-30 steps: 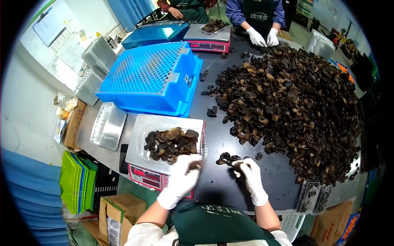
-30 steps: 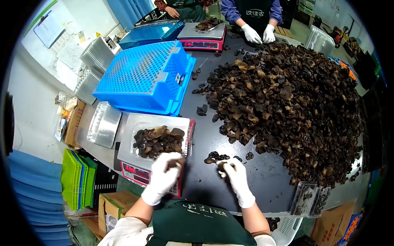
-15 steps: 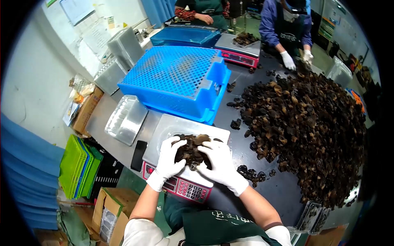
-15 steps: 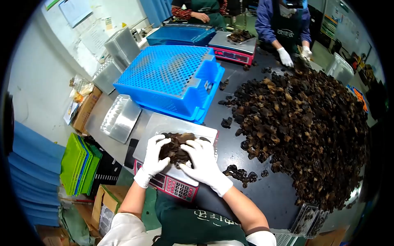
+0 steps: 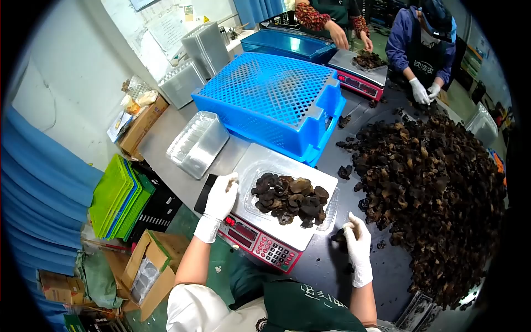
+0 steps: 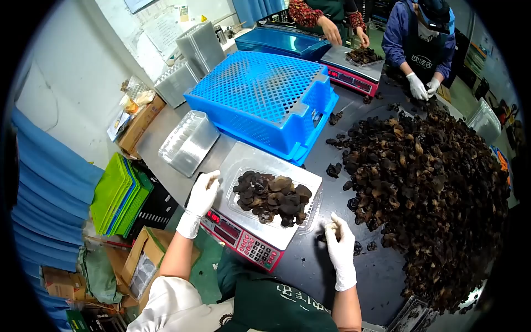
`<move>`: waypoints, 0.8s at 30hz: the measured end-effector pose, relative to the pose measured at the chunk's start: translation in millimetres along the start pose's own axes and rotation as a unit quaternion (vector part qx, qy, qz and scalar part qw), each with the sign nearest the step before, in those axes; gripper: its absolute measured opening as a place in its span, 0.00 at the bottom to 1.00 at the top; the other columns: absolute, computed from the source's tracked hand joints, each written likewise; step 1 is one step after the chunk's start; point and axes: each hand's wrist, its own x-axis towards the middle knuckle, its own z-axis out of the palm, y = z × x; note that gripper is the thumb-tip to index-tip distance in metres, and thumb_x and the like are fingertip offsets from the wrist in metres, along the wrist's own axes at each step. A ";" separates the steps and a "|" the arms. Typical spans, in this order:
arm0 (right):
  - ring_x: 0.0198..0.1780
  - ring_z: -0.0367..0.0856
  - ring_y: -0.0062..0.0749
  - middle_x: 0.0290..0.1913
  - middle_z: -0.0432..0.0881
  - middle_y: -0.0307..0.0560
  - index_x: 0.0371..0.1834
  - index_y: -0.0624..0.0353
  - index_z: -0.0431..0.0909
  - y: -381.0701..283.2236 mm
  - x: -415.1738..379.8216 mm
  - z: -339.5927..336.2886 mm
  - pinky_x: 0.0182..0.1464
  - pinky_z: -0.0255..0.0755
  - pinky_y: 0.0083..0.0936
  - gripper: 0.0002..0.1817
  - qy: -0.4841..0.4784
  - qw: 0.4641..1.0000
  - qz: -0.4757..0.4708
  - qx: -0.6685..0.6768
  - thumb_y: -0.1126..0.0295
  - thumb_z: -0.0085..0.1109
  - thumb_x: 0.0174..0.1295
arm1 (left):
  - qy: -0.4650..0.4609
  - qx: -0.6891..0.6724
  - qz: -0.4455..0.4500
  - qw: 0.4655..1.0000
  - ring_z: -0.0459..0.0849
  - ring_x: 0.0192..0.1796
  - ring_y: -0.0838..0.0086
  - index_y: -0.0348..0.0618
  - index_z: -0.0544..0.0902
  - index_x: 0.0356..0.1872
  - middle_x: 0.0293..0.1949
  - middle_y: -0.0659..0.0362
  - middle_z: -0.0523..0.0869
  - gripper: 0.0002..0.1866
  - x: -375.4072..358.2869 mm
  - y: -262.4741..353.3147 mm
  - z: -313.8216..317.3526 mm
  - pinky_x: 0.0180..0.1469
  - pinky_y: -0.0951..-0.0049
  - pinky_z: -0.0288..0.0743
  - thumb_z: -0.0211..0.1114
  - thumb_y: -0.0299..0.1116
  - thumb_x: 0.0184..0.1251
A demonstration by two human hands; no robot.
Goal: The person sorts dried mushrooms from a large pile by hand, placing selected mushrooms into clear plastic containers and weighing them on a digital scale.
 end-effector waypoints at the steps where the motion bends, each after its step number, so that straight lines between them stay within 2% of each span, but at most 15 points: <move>1: 0.38 0.75 0.17 0.38 0.79 0.37 0.64 0.67 0.71 -7.0 -2.8 3.0 0.45 0.71 0.15 0.21 -0.010 0.999 0.033 0.023 0.77 0.55 0.67 | -0.032 0.062 0.004 0.998 0.81 0.39 0.71 0.41 0.80 0.53 0.39 0.56 0.82 0.16 -3.0 4.3 1.1 0.46 0.72 0.76 0.64 0.29 0.64; 3: 0.31 0.73 0.17 0.34 0.79 0.38 0.69 0.66 0.66 -15.1 -3.9 8.2 0.39 0.72 0.15 0.26 -0.035 0.997 0.049 0.044 0.77 0.52 0.67 | -0.055 0.067 -0.014 0.996 0.81 0.37 0.69 0.42 0.80 0.54 0.38 0.54 0.82 0.18 -9.9 0.8 9.5 0.45 0.70 0.77 0.66 0.32 0.64; 5: 0.30 0.74 0.15 0.31 0.78 0.35 0.70 0.66 0.65 1.8 -0.7 11.1 0.39 0.72 0.15 0.29 -0.049 0.999 0.020 0.013 0.73 0.57 0.66 | -0.064 0.095 0.004 0.993 0.81 0.37 0.69 0.41 0.79 0.54 0.37 0.54 0.82 0.18 -13.9 1.7 14.2 0.44 0.70 0.77 0.66 0.33 0.64; 9: 0.30 0.75 0.13 0.29 0.78 0.36 0.70 0.67 0.65 -1.9 -0.8 18.3 0.39 0.72 0.16 0.29 -0.041 0.998 -0.005 -0.038 0.71 0.57 0.66 | -0.083 0.086 0.001 0.993 0.81 0.36 0.68 0.41 0.79 0.54 0.36 0.54 0.80 0.18 -16.5 10.3 15.6 0.43 0.71 0.76 0.66 0.33 0.64; 10: 0.32 0.78 0.21 0.30 0.79 0.39 0.66 0.64 0.70 -12.2 -3.3 19.7 0.40 0.73 0.22 0.27 -0.028 0.998 0.055 0.017 0.71 0.61 0.63 | -0.074 0.094 0.003 0.993 0.80 0.35 0.68 0.41 0.79 0.54 0.36 0.54 0.80 0.18 -17.0 14.9 15.4 0.43 0.71 0.76 0.66 0.32 0.64; 11: 0.32 0.78 0.21 0.30 0.79 0.39 0.66 0.64 0.70 -16.7 -0.6 22.1 0.40 0.73 0.22 0.27 -0.025 0.998 0.054 0.017 0.71 0.61 0.63 | -0.065 0.102 0.005 0.993 0.80 0.35 0.68 0.42 0.79 0.54 0.36 0.55 0.79 0.18 -17.7 18.4 15.4 0.43 0.71 0.76 0.66 0.32 0.63; 12: 0.34 0.79 0.28 0.30 0.79 0.41 0.62 0.62 0.73 -21.0 3.3 23.5 0.41 0.73 0.27 0.25 0.039 0.983 -0.130 -0.122 0.72 0.63 0.60 | -0.071 0.103 0.010 0.992 0.80 0.36 0.65 0.42 0.78 0.54 0.37 0.54 0.78 0.19 -18.3 20.3 15.8 0.43 0.70 0.76 0.66 0.32 0.63; 13: 0.35 0.79 0.34 0.30 0.80 0.43 0.58 0.60 0.76 -28.6 7.3 26.4 0.42 0.73 0.31 0.24 0.100 0.912 -0.305 -0.255 0.73 0.65 0.57 | -0.072 0.101 0.011 0.992 0.80 0.36 0.65 0.42 0.78 0.54 0.37 0.54 0.78 0.19 -19.2 21.0 18.1 0.43 0.70 0.76 0.66 0.32 0.63; 14: 0.38 0.77 0.44 0.32 0.80 0.46 0.52 0.57 0.78 -41.0 12.0 30.7 0.43 0.71 0.38 0.22 0.091 0.894 -0.359 -0.252 0.73 0.68 0.51 | -0.079 0.109 0.015 0.991 0.80 0.37 0.64 0.42 0.77 0.55 0.38 0.54 0.78 0.19 -20.0 21.8 19.8 0.43 0.69 0.76 0.66 0.32 0.63; 17: 0.41 0.77 0.38 0.36 0.80 0.41 0.50 0.54 0.79 -68.9 18.6 50.5 0.49 0.67 0.36 0.21 -0.020 0.878 -0.360 -0.314 0.64 0.68 0.52 | -0.082 0.118 0.026 0.989 0.81 0.39 0.63 0.42 0.77 0.55 0.38 0.53 0.78 0.20 -22.8 21.7 22.5 0.44 0.69 0.76 0.66 0.33 0.63; 19: 0.42 0.76 0.34 0.37 0.81 0.38 0.47 0.52 0.81 -65.0 25.0 69.2 0.52 0.65 0.35 0.18 0.000 0.831 -0.412 -0.375 0.62 0.66 0.53 | -0.071 0.121 0.033 0.990 0.81 0.39 0.63 0.43 0.77 0.55 0.39 0.53 0.78 0.20 -23.4 22.6 22.7 0.44 0.68 0.76 0.66 0.33 0.62; 20: 0.43 0.75 0.32 0.37 0.81 0.36 0.44 0.51 0.82 -52.8 30.9 72.5 0.52 0.64 0.34 0.15 -0.006 0.819 -0.436 -0.372 0.64 0.67 0.52 | -0.075 0.124 0.021 0.989 0.81 0.36 0.65 0.43 0.77 0.55 0.39 0.54 0.78 0.21 -23.8 25.6 20.5 0.43 0.69 0.76 0.67 0.32 0.60; 22: 0.40 0.77 0.35 0.36 0.82 0.37 0.40 0.49 0.83 -52.5 33.0 65.9 0.48 0.68 0.34 0.11 0.027 0.863 -0.424 -0.272 0.69 0.68 0.52 | -0.060 0.119 0.023 0.991 0.80 0.35 0.66 0.42 0.77 0.55 0.39 0.54 0.78 0.21 -23.9 25.0 15.8 0.42 0.69 0.76 0.67 0.32 0.59; 24: 0.37 0.79 0.38 0.34 0.82 0.40 0.35 0.49 0.84 -57.1 31.2 49.1 0.42 0.71 0.33 0.08 0.078 0.906 -0.369 -0.191 0.74 0.67 0.53 | -0.050 0.106 0.005 0.993 0.77 0.32 0.68 0.41 0.77 0.55 0.41 0.55 0.78 0.24 -26.1 24.4 5.6 0.39 0.70 0.75 0.69 0.31 0.56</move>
